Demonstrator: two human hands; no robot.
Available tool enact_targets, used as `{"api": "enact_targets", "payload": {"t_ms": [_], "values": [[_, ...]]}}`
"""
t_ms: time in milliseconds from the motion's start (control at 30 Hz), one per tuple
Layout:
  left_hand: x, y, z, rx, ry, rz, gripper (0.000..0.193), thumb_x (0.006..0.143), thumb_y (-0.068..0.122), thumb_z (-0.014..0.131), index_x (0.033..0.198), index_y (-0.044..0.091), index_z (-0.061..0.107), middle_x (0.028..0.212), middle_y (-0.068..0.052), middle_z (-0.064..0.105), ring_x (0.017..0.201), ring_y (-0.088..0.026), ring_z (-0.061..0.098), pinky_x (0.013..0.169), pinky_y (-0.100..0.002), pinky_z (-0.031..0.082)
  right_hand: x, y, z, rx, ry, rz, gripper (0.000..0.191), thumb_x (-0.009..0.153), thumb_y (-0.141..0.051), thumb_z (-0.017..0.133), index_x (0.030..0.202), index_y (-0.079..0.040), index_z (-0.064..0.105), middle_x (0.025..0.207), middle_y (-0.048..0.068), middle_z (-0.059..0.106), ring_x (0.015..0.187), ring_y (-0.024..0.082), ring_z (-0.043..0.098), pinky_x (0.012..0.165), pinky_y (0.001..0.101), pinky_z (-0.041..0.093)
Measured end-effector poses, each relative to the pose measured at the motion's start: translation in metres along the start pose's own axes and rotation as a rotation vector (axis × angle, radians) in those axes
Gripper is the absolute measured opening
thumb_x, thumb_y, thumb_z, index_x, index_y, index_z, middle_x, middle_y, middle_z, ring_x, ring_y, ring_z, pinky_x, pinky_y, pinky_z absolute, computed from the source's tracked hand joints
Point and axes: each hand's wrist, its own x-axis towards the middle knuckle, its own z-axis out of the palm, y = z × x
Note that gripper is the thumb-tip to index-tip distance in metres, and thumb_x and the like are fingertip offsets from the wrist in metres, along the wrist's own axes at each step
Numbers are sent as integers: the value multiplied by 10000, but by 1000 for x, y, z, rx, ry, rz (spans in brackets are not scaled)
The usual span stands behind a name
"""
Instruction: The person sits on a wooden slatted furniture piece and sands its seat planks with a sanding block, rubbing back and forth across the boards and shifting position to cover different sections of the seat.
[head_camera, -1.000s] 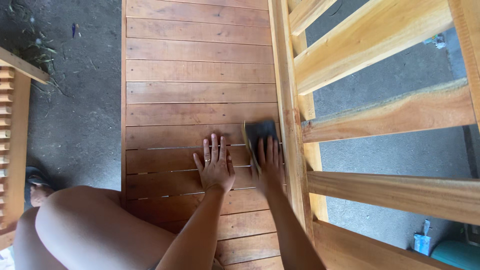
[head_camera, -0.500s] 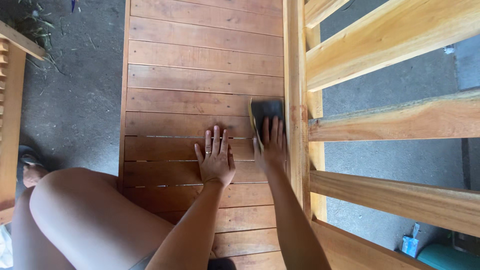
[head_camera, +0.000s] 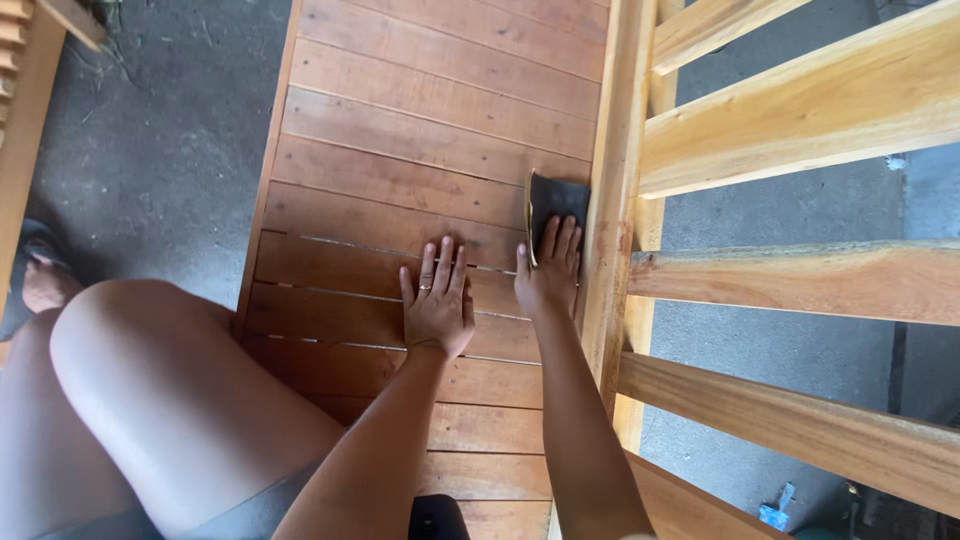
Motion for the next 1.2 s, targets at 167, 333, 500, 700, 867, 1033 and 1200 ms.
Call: {"api": "enact_targets", "payload": {"t_ms": [167,333,500,700,867,1033,1200], "values": [[2,4,-7,-59,72,-11,674,991,350,427,1618,195,236,1717,-10,114,1575,-245,90,1231,-603,52,-128,4,-6,77,47,-74,758,1037,-412,412,1629,-13,159,1715,225,86,1576,420,105,1261,510,160],[8,7,-15,-25,-37,-41,730,937,350,441,1614,200,211,1708,-3,94,1567,-247,72,1217,-596,45,-112,4,8,23,84,-48,792,1011,-432,457,1612,1,174,1689,239,120,1551,449,122,1216,539,173],[7,2,-14,-88,-19,-32,702,963,340,429,1623,224,221,1716,8,92,1575,-241,69,1231,-589,52,26,-9,2,3,101,-48,766,1072,-447,417,1622,23,166,1703,246,91,1574,452,99,1252,553,144],[6,2,-13,-67,-3,-27,730,941,342,452,1619,207,216,1711,-4,94,1568,-247,80,1225,-596,69,-86,-2,4,-17,157,-252,824,1041,-473,439,1629,25,146,1701,244,113,1576,432,125,1276,559,160],[8,5,-16,-57,30,-26,728,943,338,458,1621,212,224,1718,-14,111,1575,-259,96,1227,-601,83,-145,2,16,-54,-49,-66,850,971,-447,496,1600,16,160,1669,264,138,1531,466,126,1195,560,159],[8,2,-13,-64,26,-26,719,954,345,450,1624,208,229,1710,-12,114,1574,-264,94,1227,-606,74,6,0,11,-28,115,-95,782,1062,-472,415,1623,8,159,1705,233,105,1579,430,113,1253,537,170],[6,2,-10,-38,56,-5,720,942,345,445,1617,212,236,1707,-9,115,1567,-263,96,1220,-610,64,8,-7,-5,-13,76,-91,775,1062,-463,408,1627,-1,151,1709,233,99,1571,423,116,1243,529,164]]}}
